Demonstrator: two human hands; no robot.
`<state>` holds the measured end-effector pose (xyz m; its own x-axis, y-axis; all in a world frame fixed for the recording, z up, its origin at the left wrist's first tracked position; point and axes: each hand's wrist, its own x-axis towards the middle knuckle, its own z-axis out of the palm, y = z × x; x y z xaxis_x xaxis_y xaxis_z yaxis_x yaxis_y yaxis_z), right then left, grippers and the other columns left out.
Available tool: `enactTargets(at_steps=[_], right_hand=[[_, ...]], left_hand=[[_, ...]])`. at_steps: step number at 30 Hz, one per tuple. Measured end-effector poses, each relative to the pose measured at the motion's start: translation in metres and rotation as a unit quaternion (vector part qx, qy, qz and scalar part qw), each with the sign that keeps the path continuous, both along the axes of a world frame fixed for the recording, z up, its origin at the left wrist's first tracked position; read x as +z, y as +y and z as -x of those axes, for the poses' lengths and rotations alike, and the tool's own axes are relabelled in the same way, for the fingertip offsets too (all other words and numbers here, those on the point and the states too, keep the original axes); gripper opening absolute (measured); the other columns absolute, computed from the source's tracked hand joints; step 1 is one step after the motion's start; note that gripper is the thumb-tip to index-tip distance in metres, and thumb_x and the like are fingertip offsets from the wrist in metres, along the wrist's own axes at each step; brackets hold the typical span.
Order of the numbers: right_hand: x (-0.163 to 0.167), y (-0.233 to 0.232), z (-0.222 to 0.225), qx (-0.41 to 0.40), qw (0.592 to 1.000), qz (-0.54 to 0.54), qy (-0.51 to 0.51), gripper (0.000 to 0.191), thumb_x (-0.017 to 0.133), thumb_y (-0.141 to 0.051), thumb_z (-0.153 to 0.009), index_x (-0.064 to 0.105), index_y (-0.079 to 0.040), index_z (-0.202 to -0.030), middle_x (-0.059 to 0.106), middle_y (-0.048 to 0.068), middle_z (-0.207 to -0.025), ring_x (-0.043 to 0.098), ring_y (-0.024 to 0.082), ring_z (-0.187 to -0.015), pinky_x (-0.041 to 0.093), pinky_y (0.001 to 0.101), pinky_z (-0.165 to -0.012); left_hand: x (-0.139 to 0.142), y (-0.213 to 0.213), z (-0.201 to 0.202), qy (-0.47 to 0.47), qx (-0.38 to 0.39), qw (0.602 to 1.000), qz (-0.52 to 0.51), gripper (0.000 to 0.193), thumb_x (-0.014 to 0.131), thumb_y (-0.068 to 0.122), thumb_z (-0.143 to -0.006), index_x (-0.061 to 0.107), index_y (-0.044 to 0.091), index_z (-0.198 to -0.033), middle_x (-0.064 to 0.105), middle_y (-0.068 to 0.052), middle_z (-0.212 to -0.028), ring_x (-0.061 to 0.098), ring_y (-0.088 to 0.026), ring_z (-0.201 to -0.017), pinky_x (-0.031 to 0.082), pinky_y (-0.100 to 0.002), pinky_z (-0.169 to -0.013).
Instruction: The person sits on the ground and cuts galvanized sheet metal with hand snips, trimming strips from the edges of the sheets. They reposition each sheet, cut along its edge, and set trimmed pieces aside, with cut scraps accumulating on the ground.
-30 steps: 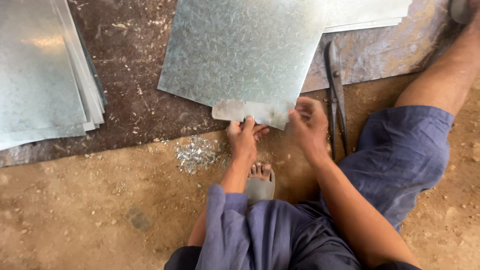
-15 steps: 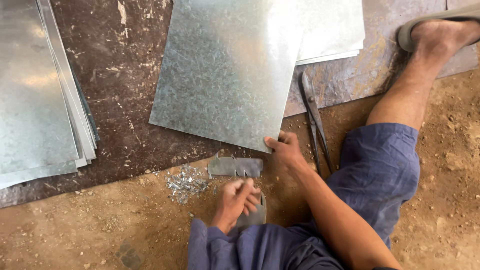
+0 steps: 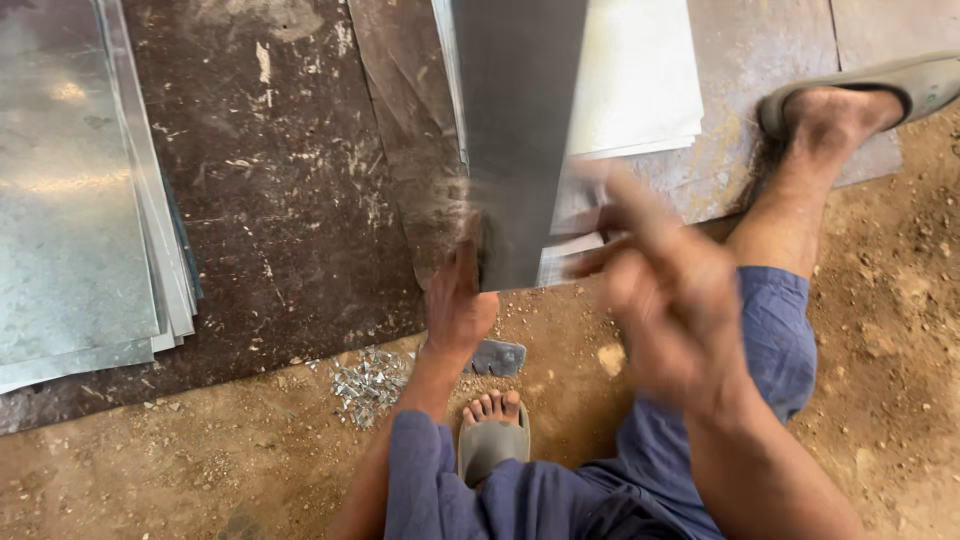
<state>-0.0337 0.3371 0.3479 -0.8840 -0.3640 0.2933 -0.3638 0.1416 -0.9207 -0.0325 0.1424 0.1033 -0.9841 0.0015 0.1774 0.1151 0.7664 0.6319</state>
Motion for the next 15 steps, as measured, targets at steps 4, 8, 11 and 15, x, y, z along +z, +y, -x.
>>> enactTargets(at_steps=[4,8,11,15], right_hand=[[-0.008,-0.006,0.002,0.115,0.99,-0.026,0.079,0.049,0.056,-0.034,-0.109,0.049,0.004,-0.139,0.056,0.018,-0.144,0.062,0.029,-0.128,0.057,0.0368,-0.101],[-0.119,-0.011,0.041,-0.22,0.958,-0.069,-0.17,0.048,0.065,-0.026,-0.1,0.053,0.003,-0.136,0.062,0.017,-0.131,0.064,0.024,-0.12,0.055,0.0372,-0.101],[-0.205,-0.006,0.027,-0.202,0.89,-0.019,-0.409,0.032,0.061,-0.021,-0.103,0.07,0.003,-0.123,0.068,0.019,-0.103,0.058,0.02,-0.09,0.048,0.0372,-0.076],[-0.278,0.005,0.009,-0.158,0.881,0.096,-0.436,0.021,0.064,-0.011,-0.096,0.071,0.003,-0.109,0.074,0.005,-0.096,0.067,0.014,-0.086,0.055,0.0327,-0.076]], left_hand=[[-0.005,0.019,-0.006,0.022,0.028,0.95,-0.312,0.015,0.059,0.014,-0.113,0.063,0.003,-0.122,0.064,-0.018,-0.107,0.06,-0.028,-0.081,0.055,-0.043,-0.069],[-0.019,0.014,-0.009,-0.258,0.17,0.613,-0.727,0.032,0.065,0.019,-0.101,0.066,-0.005,-0.122,0.07,-0.024,-0.107,0.063,-0.03,-0.083,0.057,-0.045,-0.067],[-0.036,0.006,-0.011,-0.256,0.178,0.542,-0.78,0.041,0.068,0.027,-0.09,0.061,0.002,-0.122,0.073,-0.012,-0.108,0.075,-0.026,-0.091,0.067,-0.043,-0.073],[-0.057,0.007,-0.028,-0.329,0.101,0.528,-0.776,0.049,0.067,0.04,-0.09,0.063,0.001,-0.119,0.076,-0.02,-0.097,0.077,-0.03,-0.082,0.066,-0.041,-0.067]])
